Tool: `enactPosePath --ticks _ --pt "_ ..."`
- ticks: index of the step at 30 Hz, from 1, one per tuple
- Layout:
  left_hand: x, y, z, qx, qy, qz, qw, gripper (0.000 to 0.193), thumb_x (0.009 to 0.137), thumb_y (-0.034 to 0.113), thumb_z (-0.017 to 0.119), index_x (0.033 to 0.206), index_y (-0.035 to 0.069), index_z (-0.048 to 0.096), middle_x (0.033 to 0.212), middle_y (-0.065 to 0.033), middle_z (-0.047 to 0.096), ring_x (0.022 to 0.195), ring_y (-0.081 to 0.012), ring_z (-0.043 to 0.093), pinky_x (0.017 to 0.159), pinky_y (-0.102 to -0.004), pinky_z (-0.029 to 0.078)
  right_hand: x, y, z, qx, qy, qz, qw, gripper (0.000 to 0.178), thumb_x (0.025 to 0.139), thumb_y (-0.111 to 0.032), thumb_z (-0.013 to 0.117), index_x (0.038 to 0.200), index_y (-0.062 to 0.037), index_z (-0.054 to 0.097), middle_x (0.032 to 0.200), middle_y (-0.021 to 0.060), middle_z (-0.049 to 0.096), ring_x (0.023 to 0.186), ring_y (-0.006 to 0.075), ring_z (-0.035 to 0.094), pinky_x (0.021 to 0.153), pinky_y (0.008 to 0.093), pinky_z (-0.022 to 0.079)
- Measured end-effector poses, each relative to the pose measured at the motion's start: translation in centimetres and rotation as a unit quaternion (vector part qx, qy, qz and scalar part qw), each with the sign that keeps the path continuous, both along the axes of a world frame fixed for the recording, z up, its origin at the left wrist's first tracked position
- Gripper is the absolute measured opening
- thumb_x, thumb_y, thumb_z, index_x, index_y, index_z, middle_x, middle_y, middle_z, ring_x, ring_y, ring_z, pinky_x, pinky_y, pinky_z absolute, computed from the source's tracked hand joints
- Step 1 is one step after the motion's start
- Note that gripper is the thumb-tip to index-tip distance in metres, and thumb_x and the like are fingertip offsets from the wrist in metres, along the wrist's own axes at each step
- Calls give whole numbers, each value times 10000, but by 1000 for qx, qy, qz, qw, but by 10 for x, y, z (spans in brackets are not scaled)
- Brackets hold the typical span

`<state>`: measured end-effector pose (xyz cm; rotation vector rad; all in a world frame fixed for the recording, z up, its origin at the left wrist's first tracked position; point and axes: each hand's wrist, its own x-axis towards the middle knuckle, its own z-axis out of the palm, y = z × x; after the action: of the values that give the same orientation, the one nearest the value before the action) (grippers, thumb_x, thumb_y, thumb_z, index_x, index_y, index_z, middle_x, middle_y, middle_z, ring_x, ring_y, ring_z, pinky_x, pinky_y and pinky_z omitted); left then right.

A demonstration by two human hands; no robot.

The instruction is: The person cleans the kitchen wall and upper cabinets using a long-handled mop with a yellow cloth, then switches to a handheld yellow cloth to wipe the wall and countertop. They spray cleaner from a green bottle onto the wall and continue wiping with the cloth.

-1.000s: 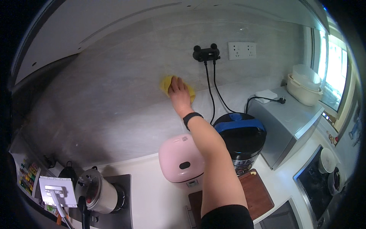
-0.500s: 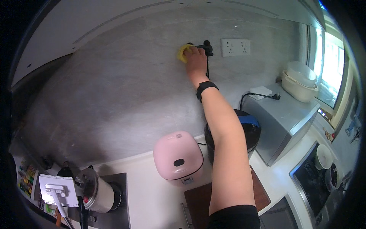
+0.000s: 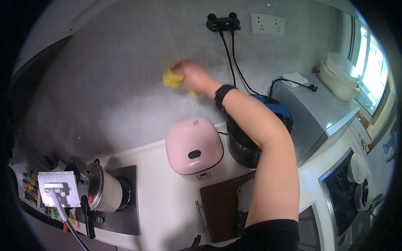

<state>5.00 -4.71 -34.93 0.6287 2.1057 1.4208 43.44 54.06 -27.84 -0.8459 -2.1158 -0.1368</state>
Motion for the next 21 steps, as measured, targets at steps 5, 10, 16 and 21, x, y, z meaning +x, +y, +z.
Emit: enactPosePath --ticks 5,10,16,21 --pt "1 -3 -2 19 -16 -3 1000 178 862 64 546 1033 17 525 666 -14 530 415 -33 343 357 -184 224 -44 -60 -104 -187 -185 80 962 232 829 -185 479 851 -20 640 858 189 605 825 332 588 720 410 458" --pt "-1 -2 -3 21 -12 -27 999 235 861 69 549 1087 12 511 773 -46 591 418 -26 353 356 -172 231 -65 -111 -98 -236 -198 261 915 242 738 9 493 932 -27 632 891 154 615 854 304 589 753 384 455" --pt "-3 1 -7 32 -21 -21 999 187 856 62 554 1037 16 532 750 -43 579 420 -28 357 357 -173 234 -59 -43 32 -31 256 39 965 355 775 25 472 1107 -53 568 1178 172 520 1077 313 509 883 348 442" --pt "-3 2 -5 14 -31 -7 999 190 856 59 549 1040 25 514 670 -37 532 411 -37 360 348 -181 238 -24 7 64 268 -26 -260 927 414 741 -37 554 1144 -130 553 1352 64 365 1260 298 322 969 384 384"
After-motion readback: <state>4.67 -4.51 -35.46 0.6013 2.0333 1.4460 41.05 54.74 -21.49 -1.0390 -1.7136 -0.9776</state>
